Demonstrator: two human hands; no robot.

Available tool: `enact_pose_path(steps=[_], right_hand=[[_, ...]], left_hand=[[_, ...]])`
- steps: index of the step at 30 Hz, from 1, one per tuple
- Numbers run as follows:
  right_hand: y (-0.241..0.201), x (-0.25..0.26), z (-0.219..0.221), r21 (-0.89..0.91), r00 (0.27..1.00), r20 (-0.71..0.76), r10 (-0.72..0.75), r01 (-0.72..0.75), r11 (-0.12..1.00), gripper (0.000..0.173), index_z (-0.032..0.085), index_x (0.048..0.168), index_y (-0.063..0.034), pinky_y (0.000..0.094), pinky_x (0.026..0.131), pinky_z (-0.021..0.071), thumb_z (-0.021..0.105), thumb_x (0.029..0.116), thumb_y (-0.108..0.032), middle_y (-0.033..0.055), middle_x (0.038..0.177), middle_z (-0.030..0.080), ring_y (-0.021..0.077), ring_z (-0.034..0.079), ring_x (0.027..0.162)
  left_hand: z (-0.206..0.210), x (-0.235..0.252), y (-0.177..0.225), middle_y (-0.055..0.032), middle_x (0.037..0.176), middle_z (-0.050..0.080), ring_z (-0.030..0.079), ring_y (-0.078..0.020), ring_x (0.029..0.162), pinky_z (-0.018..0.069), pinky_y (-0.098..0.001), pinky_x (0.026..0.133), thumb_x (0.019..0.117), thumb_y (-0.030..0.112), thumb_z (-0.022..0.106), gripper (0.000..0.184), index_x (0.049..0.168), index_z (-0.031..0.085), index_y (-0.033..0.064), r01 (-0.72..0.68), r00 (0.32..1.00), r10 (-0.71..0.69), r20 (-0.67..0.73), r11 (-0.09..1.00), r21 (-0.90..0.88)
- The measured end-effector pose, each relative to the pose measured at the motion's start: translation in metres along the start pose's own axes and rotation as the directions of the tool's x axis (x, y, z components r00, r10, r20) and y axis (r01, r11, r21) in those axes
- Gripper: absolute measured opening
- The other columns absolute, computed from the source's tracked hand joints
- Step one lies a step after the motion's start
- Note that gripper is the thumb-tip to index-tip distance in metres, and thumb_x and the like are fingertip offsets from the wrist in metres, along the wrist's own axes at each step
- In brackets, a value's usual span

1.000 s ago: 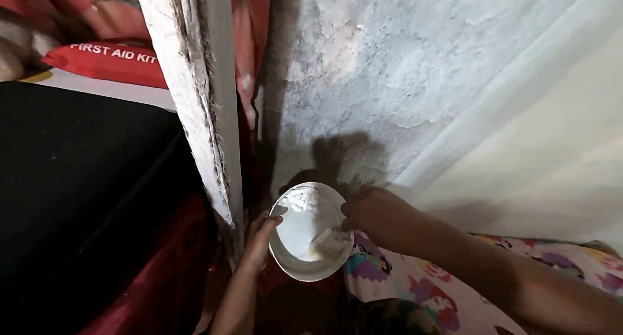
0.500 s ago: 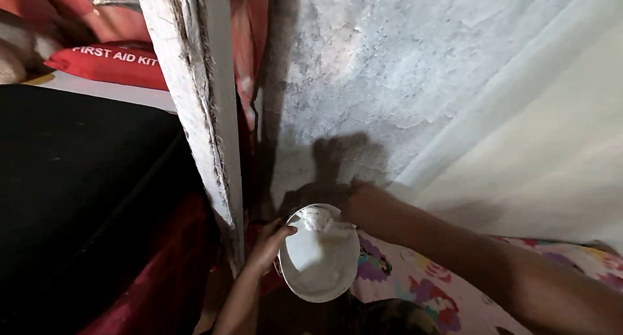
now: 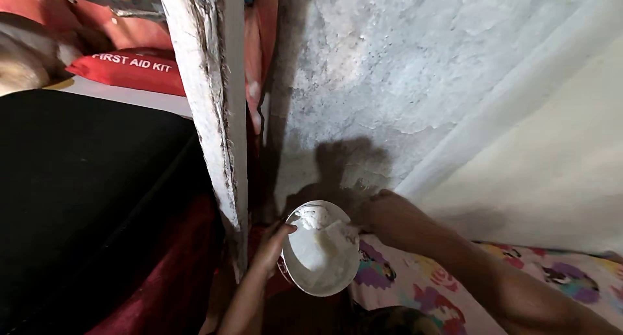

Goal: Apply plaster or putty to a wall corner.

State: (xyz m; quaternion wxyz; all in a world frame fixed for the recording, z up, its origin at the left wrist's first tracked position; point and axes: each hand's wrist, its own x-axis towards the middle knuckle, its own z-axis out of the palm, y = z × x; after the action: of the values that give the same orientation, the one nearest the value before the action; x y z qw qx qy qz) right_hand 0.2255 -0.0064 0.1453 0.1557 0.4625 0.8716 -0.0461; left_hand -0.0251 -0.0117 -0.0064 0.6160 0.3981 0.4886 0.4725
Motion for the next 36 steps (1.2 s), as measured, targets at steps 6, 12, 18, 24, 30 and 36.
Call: enact_pose_path(steps=[6, 12, 18, 24, 30, 36], right_hand=[[0.055, -0.022, 0.037, 0.661, 0.997, 0.011, 0.082, -0.069, 0.748, 0.029, 0.067, 0.130, -0.0063, 0.0339, 0.072, 0.0574, 0.054, 0.1058, -0.014, 0.0095, 0.095, 0.071, 0.0149, 0.066, 0.075], [0.042, 0.008, 0.080, 0.990, 0.985, -0.105, 0.138, 0.116, -0.080, 0.036, 0.051, 0.136, -0.0121, 0.0244, 0.056, 0.0557, 0.043, 0.1034, -0.023, 0.0007, 0.086, 0.066, 0.0094, 0.063, 0.062], [-0.012, 0.058, -0.002, 0.941, 0.863, -0.285, 0.417, 0.169, 0.293, 0.036, 0.053, 0.141, -0.0038, 0.0215, 0.054, 0.0511, 0.050, 0.1080, -0.016, 0.0032, 0.088, 0.067, 0.0061, 0.059, 0.060], [-0.047, 0.102, -0.064, 0.595, 0.528, -0.674, 0.517, -0.026, 0.803, 0.042, 0.058, 0.142, -0.0054, 0.0566, 0.092, 0.0531, 0.060, 0.1017, -0.015, 0.0219, 0.125, 0.066, 0.0372, 0.067, 0.107], [-0.057, 0.132, -0.064, 0.603, 0.714, -0.462, 0.527, -0.183, 0.777, 0.039, 0.058, 0.142, -0.0029, 0.0576, 0.099, 0.0509, 0.052, 0.1059, -0.017, 0.0245, 0.127, 0.065, 0.0403, 0.065, 0.115], [-0.056, 0.132, -0.074, 0.575, 0.616, -0.586, 0.527, -0.141, 0.806, 0.035, 0.063, 0.134, 0.0019, 0.0602, 0.096, 0.0516, 0.056, 0.1029, -0.014, 0.0266, 0.121, 0.068, 0.0429, 0.066, 0.111]], left_hand=[[-0.001, 0.001, -0.001, -0.0143, 0.115, 0.065, 0.062, -0.0221, 0.106, 0.0522, -0.0442, 0.091, 0.1004, 0.026, 0.061, 0.034, 0.124, 0.063, 0.0023, 0.079, 0.996, -0.083, 0.023, 0.987, 0.138], [0.016, 0.000, -0.008, -0.0143, 0.118, 0.064, 0.059, -0.0227, 0.109, 0.0497, -0.0451, 0.094, 0.0999, 0.026, 0.061, 0.035, 0.126, 0.063, 0.0025, 0.142, 0.980, -0.167, 0.110, 0.968, 0.207], [0.043, -0.001, -0.028, -0.0137, 0.118, 0.065, 0.061, -0.0215, 0.105, 0.0502, -0.0432, 0.091, 0.1003, 0.025, 0.062, 0.036, 0.129, 0.063, 0.0029, 0.158, 0.949, -0.227, 0.219, 0.943, 0.292], [0.050, 0.000, -0.038, -0.0076, 0.109, 0.067, 0.063, -0.0138, 0.095, 0.0538, -0.0358, 0.084, 0.1014, 0.025, 0.059, 0.033, 0.127, 0.064, 0.0064, 0.161, 0.918, -0.237, 0.317, 0.956, 0.246], [0.046, -0.001, -0.036, -0.0055, 0.105, 0.065, 0.061, -0.0104, 0.089, 0.0515, -0.0312, 0.078, 0.1015, 0.023, 0.059, 0.030, 0.126, 0.064, 0.0062, 0.129, 0.921, -0.203, 0.333, 0.964, 0.233], [0.047, -0.001, -0.039, -0.0075, 0.108, 0.066, 0.062, -0.0128, 0.093, 0.0527, -0.0342, 0.082, 0.1014, 0.025, 0.059, 0.033, 0.127, 0.064, 0.0057, 0.123, 0.918, -0.190, 0.348, 0.971, 0.205]])
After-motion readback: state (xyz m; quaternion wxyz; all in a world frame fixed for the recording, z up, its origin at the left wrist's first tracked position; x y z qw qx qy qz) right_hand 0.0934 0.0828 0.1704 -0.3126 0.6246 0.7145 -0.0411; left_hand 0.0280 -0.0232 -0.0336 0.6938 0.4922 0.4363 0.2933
